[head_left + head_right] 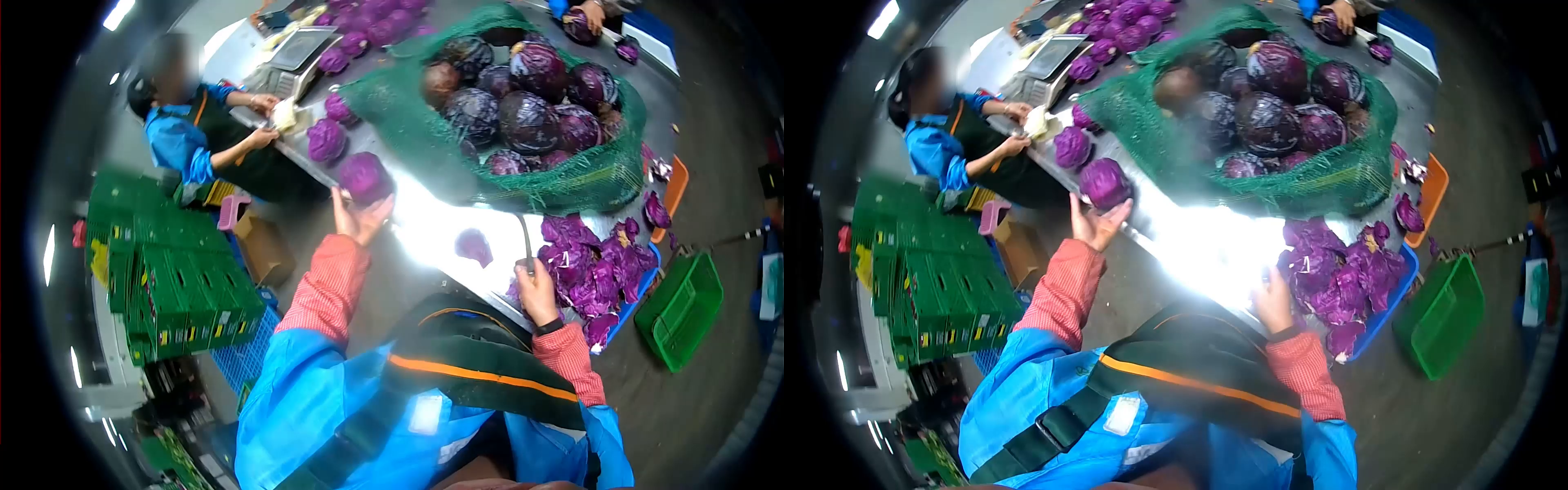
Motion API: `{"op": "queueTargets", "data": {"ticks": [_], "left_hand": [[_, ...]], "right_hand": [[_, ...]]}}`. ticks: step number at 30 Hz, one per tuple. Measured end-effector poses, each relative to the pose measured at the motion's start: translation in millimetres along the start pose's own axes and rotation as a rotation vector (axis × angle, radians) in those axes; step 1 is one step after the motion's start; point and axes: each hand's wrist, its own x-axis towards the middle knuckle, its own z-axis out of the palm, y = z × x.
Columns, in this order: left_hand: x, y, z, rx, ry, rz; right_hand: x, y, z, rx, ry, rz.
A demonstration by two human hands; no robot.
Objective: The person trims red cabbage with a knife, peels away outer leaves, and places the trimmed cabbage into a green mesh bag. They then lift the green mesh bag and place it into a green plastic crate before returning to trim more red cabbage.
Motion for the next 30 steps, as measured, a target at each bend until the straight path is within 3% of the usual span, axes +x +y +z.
{"op": "queueTargets", "data": {"ticks": [2, 3, 5, 7, 11, 12, 14, 18, 19, 20, 22, 25, 27, 30], "left_hand": [[-13.4, -4.3, 28.2, 0.215, 0.102, -0.022], [-14.8, -10.4, 26.7, 0.361, -0.058, -0.088], [-26.1, -29.8, 48.5, 0.516, -0.368, -0.261], [-31.5, -52.4, 81.3, 0.686, -0.556, -0.199], [-20.5, -90.1, 163.3, 0.862, -0.728, -0.049], [-12.5, -98.2, 176.2, 0.844, -0.693, -0.076], [5.1, -112.8, 193.6, 0.93, -0.638, 0.066], [48.8, -127.2, 207.1, 1.129, -0.413, 0.286], [89.2, -133.8, 184.9, 1.207, -0.397, 0.391], [87.9, -135.5, 186.9, 1.261, -0.339, 0.379], [79.9, -139.9, 189.4, 1.338, -0.291, 0.374], [56.7, -159.3, 164.4, 1.4, -0.252, 0.469], [37.5, -169.2, 145.5, 1.357, -0.207, 0.501], [17.5, -164.6, 126.1, 1.13, -0.172, 0.211]], "right_hand": [[-2.0, -39.5, -2.6, -0.133, -0.013, 0.083], [-2.3, -55.1, -6.9, -0.185, -0.022, 0.175], [13.8, -13.9, -16.2, -0.216, 0.043, 0.099], [24.0, 21.9, -23.7, -0.357, 0.124, -0.14], [18.0, 19.3, -55.0, -0.51, 0.23, 0.051], [16.5, 13.1, -68.8, -0.518, 0.247, 0.105], [14.2, 8.1, -94.3, -0.537, 0.314, 0.163], [22.1, 35.6, -149.5, -0.406, 0.56, 0.019], [28.2, 41.4, -160.1, -0.371, 0.646, 0.033], [30.6, 24.0, -168.1, -0.39, 0.683, 0.152], [34.8, -29.9, -153.3, -0.292, 0.649, 0.008], [60.9, -63.6, -106.7, -0.208, 0.334, -0.281], [74.4, -102.0, -69.5, -0.011, 0.146, -0.336], [115.1, -109.9, -35.8, -0.041, 0.071, -0.329]]}}
